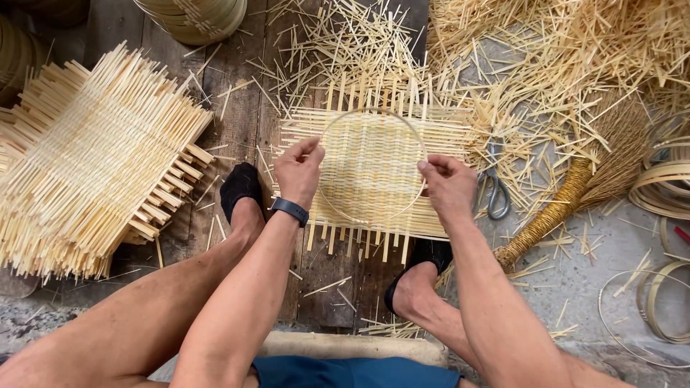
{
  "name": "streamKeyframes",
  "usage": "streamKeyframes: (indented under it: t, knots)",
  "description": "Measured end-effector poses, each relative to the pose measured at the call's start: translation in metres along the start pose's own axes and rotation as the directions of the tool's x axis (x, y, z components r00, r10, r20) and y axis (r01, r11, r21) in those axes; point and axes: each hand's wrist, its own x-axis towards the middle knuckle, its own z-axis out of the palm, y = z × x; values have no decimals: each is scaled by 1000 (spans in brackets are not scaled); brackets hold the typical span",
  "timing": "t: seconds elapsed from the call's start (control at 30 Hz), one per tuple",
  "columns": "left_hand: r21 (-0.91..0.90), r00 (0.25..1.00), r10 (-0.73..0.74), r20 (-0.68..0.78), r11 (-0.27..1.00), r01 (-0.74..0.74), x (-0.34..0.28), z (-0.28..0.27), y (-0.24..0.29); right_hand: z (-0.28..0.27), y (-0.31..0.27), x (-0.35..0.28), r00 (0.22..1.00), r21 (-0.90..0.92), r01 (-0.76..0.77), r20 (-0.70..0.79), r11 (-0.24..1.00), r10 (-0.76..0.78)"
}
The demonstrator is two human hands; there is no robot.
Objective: The person sits on a low stool in a bamboo workshop and assembles woven bamboo steamer lids. They press a round woven bamboo mat into a wooden form, fit a bamboo rim ring around it, trim the excess strip ends with scissors, and stack the finished lids on top of a pile of completed lids.
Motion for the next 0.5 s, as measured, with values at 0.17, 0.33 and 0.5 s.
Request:
streamKeyframes:
  t: [0.17, 0.33, 0.5]
  knots:
    - [724, 937, 332, 111, 619, -305, 33, -16, -40, 14, 34, 18, 987, -504, 93, -64, 859, -144]
    - [754, 995, 101, 0, 654, -66, 20, -9, -15, 13, 43, 18, 982, -468, 66, -124, 881, -140]
    - [809, 990, 138, 25, 579, -101, 27, -17, -27, 11, 44, 16, 967, -522, 163, -86, 837, -241]
